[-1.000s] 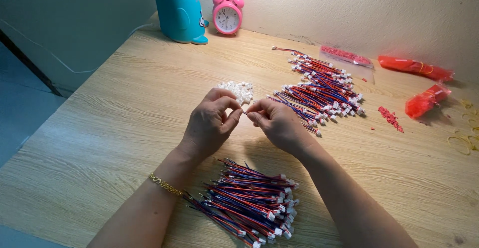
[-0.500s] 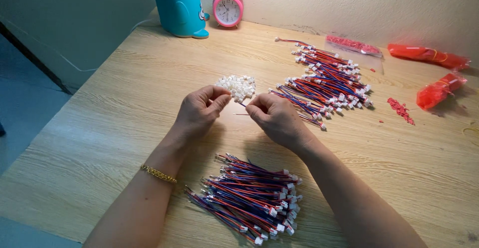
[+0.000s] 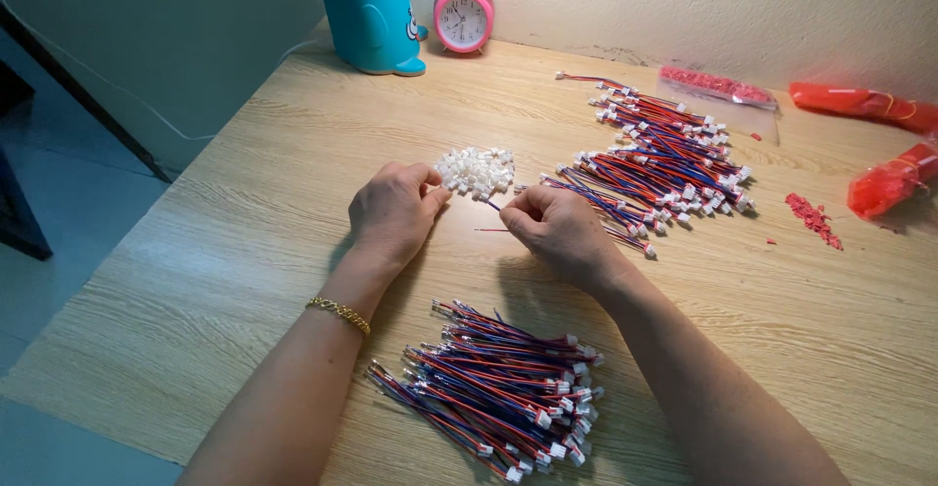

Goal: Assembling electronic wire harnesses by inserting wires into plastic connector housings

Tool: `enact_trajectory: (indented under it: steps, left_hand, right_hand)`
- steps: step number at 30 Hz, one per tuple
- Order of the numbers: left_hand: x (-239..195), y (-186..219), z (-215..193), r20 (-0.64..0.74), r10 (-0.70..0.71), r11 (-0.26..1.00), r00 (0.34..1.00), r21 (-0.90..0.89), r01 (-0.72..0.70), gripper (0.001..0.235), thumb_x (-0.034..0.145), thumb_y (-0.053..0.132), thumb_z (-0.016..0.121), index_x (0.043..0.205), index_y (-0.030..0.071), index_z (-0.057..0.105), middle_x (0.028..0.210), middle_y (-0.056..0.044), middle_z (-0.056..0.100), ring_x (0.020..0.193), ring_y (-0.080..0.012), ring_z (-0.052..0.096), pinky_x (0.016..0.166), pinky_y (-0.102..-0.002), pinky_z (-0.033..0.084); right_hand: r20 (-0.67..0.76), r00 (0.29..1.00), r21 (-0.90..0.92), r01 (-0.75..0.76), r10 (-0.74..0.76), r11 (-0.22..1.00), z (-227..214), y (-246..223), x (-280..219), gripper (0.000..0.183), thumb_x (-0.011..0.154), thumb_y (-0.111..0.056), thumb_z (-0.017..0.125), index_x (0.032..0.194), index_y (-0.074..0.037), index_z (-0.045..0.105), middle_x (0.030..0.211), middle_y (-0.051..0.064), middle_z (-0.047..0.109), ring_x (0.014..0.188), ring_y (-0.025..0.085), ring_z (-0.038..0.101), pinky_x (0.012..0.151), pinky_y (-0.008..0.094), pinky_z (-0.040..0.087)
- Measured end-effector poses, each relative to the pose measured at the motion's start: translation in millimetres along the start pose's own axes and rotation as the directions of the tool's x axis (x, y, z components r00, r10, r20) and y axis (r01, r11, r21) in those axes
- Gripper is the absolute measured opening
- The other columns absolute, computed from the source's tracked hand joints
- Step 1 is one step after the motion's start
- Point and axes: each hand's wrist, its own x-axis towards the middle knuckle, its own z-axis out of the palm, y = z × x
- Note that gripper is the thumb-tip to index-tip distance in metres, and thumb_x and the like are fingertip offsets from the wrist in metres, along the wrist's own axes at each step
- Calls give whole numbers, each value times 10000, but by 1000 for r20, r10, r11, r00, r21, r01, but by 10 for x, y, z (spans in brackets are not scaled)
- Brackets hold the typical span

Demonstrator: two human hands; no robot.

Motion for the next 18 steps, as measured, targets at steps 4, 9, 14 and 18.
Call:
enact_trajectory:
  steps: [4,9,14,18]
  left_hand:
    - [-34,185,-95,35,-18,999,999,40,16,235,842,396,721,978,204,721,946,-58,637,924,-310,684,836,-430,535]
    - [74,156,-18,77,-115,991,990,74,110,170,864,420,669,954,282,707,1001,-16,625,1003,-285,671,875,-388,517]
    - [54,99,17,109,-110,993,988,-21,113,163,865,403,662,948,270,708,950,-13,667,984,-261,681,846,-384,521]
    - [-134,191,-80,239,-127,704,963,-662,257,177,839,86,691,1011,108,724,864,-67,729,732,-114,693,622,-241,585]
  right_hand:
    - [17,999,25,27,-28,999,57,96,45,113,838,-197,697,853,-98,749,610,68,629,623,169,576,579,307,461]
    - [52,999,7,-6,5,1000,12,-27,-12,117,835,-195,693,854,-98,757,625,79,649,640,194,595,599,318,471]
    - [44,999,10,-9,8,1000,9,-1,1,116,837,-190,687,855,-97,755,635,82,648,649,191,594,606,322,470]
    - [48,999,11,-9,9,1000,-61,-105,-46,106,826,-199,693,846,-120,761,621,57,648,640,171,593,609,304,471]
